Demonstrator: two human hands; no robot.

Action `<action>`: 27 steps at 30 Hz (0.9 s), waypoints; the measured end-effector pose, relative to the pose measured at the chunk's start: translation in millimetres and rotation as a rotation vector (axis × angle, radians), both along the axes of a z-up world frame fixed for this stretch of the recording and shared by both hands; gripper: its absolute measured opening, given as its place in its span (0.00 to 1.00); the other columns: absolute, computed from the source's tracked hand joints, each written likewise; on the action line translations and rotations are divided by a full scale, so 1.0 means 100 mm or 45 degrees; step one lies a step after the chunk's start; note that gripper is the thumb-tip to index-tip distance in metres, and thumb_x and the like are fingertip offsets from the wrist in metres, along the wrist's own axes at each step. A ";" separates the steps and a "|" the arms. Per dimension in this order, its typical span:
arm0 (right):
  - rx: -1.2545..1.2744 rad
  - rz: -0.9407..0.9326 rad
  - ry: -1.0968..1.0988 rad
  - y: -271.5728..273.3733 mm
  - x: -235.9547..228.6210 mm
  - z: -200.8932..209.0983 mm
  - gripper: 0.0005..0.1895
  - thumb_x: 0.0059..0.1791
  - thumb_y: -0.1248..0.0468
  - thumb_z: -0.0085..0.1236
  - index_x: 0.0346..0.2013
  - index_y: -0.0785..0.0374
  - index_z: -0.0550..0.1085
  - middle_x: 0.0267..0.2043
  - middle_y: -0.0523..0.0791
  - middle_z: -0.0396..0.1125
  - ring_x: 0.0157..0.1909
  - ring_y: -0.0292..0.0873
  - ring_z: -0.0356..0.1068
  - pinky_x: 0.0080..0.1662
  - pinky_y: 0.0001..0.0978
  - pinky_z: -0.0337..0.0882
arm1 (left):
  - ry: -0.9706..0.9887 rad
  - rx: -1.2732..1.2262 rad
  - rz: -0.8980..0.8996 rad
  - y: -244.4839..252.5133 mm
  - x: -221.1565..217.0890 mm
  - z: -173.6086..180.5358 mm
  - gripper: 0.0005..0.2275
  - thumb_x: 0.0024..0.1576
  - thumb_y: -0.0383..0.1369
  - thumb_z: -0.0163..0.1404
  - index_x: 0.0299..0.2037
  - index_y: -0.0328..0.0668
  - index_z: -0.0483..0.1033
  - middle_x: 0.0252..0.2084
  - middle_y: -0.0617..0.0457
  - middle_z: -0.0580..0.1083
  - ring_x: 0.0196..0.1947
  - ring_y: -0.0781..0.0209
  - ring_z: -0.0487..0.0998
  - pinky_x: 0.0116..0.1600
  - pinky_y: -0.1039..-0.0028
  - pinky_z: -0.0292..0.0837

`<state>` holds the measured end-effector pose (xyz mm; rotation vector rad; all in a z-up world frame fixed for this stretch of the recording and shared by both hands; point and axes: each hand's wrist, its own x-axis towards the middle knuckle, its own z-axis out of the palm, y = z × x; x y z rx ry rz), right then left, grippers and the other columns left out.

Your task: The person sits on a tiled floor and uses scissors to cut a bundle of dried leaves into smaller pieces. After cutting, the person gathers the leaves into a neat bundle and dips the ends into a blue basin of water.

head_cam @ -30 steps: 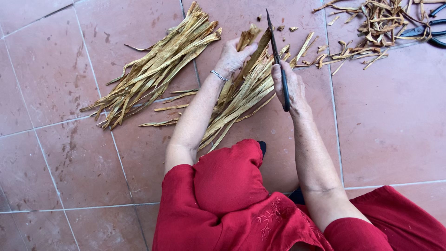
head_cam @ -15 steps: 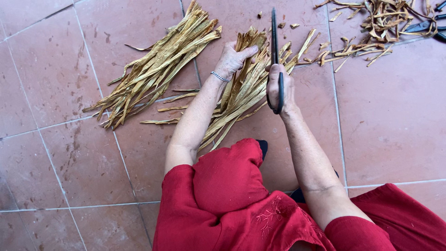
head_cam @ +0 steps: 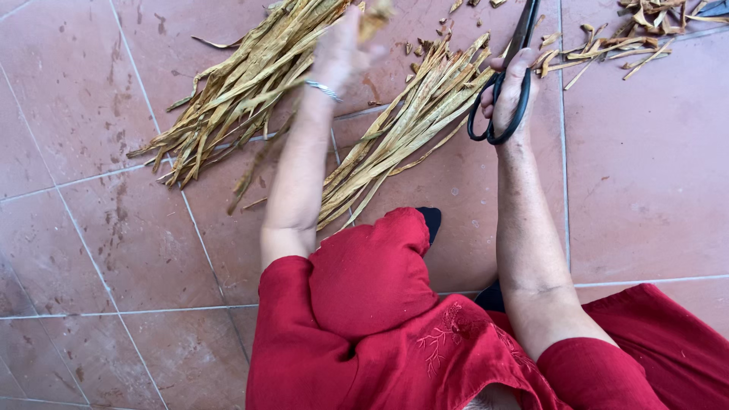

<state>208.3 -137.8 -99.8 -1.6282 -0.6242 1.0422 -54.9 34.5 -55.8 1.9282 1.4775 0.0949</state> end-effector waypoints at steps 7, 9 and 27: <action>-0.087 0.052 0.022 -0.06 -0.12 0.11 0.42 0.56 0.31 0.31 0.50 0.67 0.73 0.20 0.39 0.62 0.19 0.30 0.60 0.23 0.22 0.60 | -0.141 0.035 0.020 -0.47 0.60 -1.09 0.11 0.52 0.39 0.61 0.40 0.43 0.80 0.33 0.44 0.79 0.35 0.48 0.80 0.41 0.59 0.75; -0.093 0.089 0.014 -0.07 -0.13 0.12 0.42 0.56 0.31 0.31 0.52 0.68 0.72 0.20 0.39 0.62 0.19 0.30 0.60 0.23 0.23 0.61 | -0.166 0.177 -0.012 -0.48 0.62 -1.30 0.14 0.48 0.39 0.64 0.40 0.41 0.80 0.34 0.40 0.79 0.37 0.41 0.80 0.42 0.57 0.74; -0.289 0.642 -0.255 0.02 -0.46 0.36 0.38 0.55 0.33 0.28 0.59 0.59 0.70 0.26 0.41 0.66 0.29 0.38 0.68 0.36 0.34 0.70 | -1.067 -0.666 0.397 -0.23 0.18 -0.71 0.13 0.58 0.39 0.60 0.47 0.40 0.79 0.29 0.53 0.81 0.17 0.75 0.67 0.21 0.82 0.60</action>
